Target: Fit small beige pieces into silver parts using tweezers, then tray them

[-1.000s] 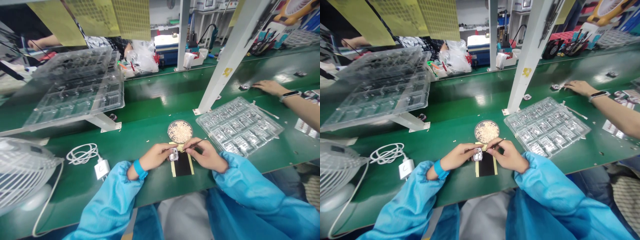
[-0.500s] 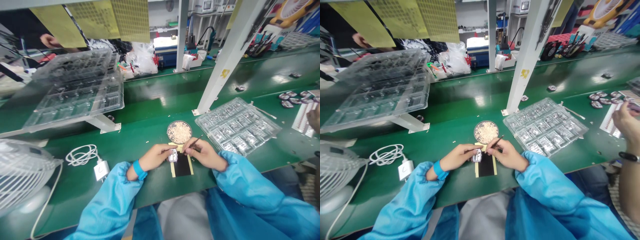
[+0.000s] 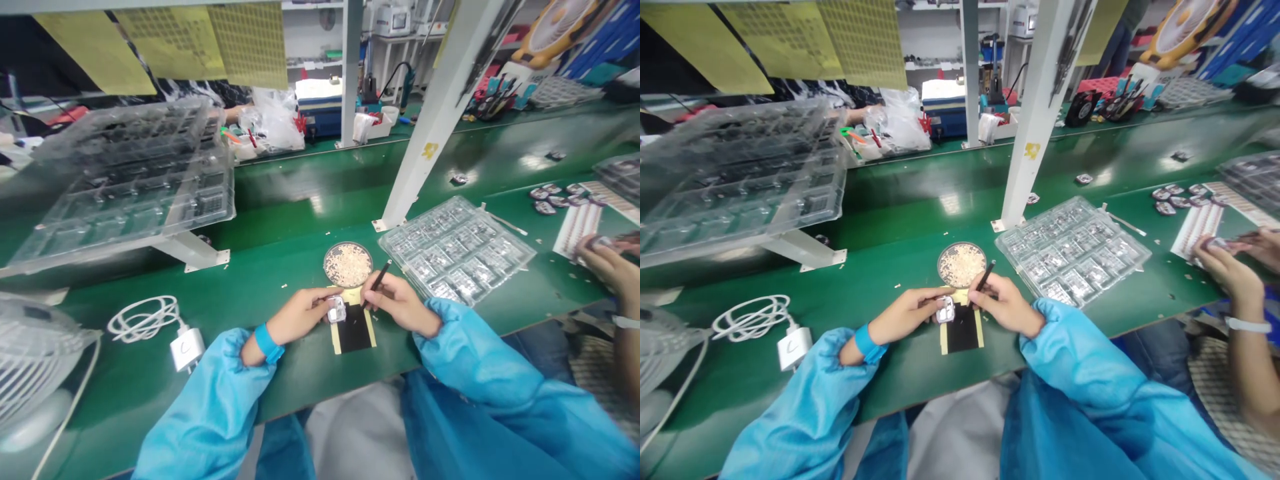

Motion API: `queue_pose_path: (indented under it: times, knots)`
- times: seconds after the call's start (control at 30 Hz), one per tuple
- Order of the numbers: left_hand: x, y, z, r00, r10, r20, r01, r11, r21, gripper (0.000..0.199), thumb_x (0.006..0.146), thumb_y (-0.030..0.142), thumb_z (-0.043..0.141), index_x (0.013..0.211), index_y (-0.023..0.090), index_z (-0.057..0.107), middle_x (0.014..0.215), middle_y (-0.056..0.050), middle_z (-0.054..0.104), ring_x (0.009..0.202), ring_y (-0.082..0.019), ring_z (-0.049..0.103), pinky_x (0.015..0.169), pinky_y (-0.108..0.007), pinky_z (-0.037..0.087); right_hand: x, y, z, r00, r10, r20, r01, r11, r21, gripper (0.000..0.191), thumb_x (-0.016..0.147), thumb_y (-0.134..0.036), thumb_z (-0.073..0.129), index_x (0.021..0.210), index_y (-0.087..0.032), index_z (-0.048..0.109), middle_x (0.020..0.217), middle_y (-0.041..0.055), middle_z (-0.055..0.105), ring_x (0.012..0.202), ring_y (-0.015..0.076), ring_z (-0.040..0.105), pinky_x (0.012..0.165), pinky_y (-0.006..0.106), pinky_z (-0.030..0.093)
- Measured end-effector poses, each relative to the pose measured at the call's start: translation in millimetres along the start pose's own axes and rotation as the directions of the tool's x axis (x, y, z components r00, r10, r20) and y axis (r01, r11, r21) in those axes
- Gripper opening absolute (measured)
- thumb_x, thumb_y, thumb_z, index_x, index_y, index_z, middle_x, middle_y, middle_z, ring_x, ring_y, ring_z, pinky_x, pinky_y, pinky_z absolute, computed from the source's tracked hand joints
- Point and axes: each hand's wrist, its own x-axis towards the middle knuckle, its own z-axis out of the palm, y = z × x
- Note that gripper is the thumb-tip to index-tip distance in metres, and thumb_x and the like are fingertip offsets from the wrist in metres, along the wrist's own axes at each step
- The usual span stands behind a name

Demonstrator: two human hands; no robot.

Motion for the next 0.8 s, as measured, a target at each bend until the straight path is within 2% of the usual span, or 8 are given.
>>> queue_pose_path:
  times: [0.13,0.23,0.3,0.37,0.4,0.5,0.57,0.8]
  knots:
    - [-0.6,7.7,-0.6,0.999,-0.033,-0.022,0.03,0.989,-0.146,0.048,0.087,0.037,0.066,0.13,0.015,0.063,0.086,-0.006,0.073,0.063,-0.014,0.061,0.06,-0.025,0.052,-15.9,-20.5,-21.2,0.992,-0.057,-0.116,0.066,0.995,0.074,0.033,0.099,-0.043,0.05,0.077,-0.02,0.055,0.071,0.0027,0.063,0.063,0.0166,0.06,0.062,0.031,0.05]
    - [-2.1,13.2,-1.9,0.999,-0.026,-0.032,0.017,0.965,-0.26,0.05,0.082,0.034,0.072,0.127,0.016,0.061,0.088,-0.005,0.071,0.067,-0.014,0.062,0.062,-0.025,0.053,-28.0,-40.6,-72.9,0.931,-0.113,-0.347,0.06,0.985,-0.16,0.033,0.099,-0.046,0.047,0.082,-0.021,0.06,0.067,0.001,0.06,0.061,0.0171,0.058,0.061,0.031,0.049]
    - [-2.9,15.1,-2.0,0.998,-0.031,-0.062,0.012,0.957,-0.288,0.046,0.08,0.034,0.074,0.121,0.016,0.063,0.085,-0.004,0.07,0.067,-0.013,0.062,0.062,-0.024,0.053,-32.6,-51.6,-125.7,0.797,-0.229,-0.558,-0.051,0.896,-0.441,0.029,0.094,-0.049,0.054,0.095,-0.023,0.066,0.063,-0.0013,0.056,0.056,0.016,0.054,0.058,0.029,0.046]
    - [-2.9,15.5,-0.9,0.994,-0.04,-0.1,0.01,0.96,-0.281,0.04,0.08,0.035,0.075,0.113,0.016,0.064,0.081,-0.002,0.068,0.064,-0.012,0.062,0.06,-0.023,0.052,-33.8,-57.7,-182.7,0.61,-0.38,-0.696,-0.326,0.68,-0.657,0.029,0.088,-0.048,0.062,0.095,-0.021,0.07,0.07,0.002,0.062,0.065,0.019,0.059,0.065,0.031,0.047]
    - [-2.6,15.4,-0.1,0.992,-0.045,-0.114,0.012,0.962,-0.273,0.038,0.08,0.037,0.075,0.11,0.016,0.064,0.079,-0.002,0.067,0.063,-0.012,0.062,0.058,-0.022,0.051,-32.9,-58.5,-208.8,0.584,-0.363,-0.726,-0.497,0.547,-0.673,0.029,0.085,-0.047,0.064,0.093,-0.021,0.071,0.072,0.0038,0.064,0.069,0.0214,0.061,0.068,0.033,0.047]
    - [-0.7,14.5,2.3,0.989,-0.069,-0.133,0.031,0.964,-0.266,0.035,0.081,0.041,0.074,0.102,0.015,0.064,0.076,-0.002,0.068,0.058,-0.012,0.062,0.05,-0.02,0.047,-24.4,-53.9,-263.4,0.582,-0.121,-0.804,-0.78,0.197,-0.594,0.033,0.078,-0.05,0.07,0.09,-0.019,0.074,0.08,0.0104,0.069,0.08,0.0287,0.065,0.072,0.037,0.047]
    - [0.9,13.6,3.2,0.986,-0.088,-0.139,0.048,0.961,-0.271,0.036,0.08,0.042,0.074,0.101,0.015,0.064,0.076,-0.003,0.069,0.056,-0.012,0.063,0.044,-0.018,0.043,-15.6,-48.8,-278.7,0.56,-0.019,-0.828,-0.825,0.082,-0.559,0.037,0.074,-0.051,0.073,0.092,-0.02,0.075,0.09,0.0133,0.07,0.086,0.0303,0.066,0.074,0.038,0.047]
    - [2.5,11.6,6.2,0.952,-0.046,-0.301,-0.007,0.985,-0.175,0.036,0.077,0.042,0.077,0.101,0.015,0.073,0.076,-0.004,0.072,0.051,-0.011,0.06,0.049,-0.021,0.051,0.0,-46.3,-285.7,0.576,0.031,-0.817,-0.815,0.094,-0.572,0.036,0.064,-0.045,0.082,0.083,-0.015,0.073,0.087,0.0154,0.069,0.074,0.0212,0.058,0.068,0.035,0.04]
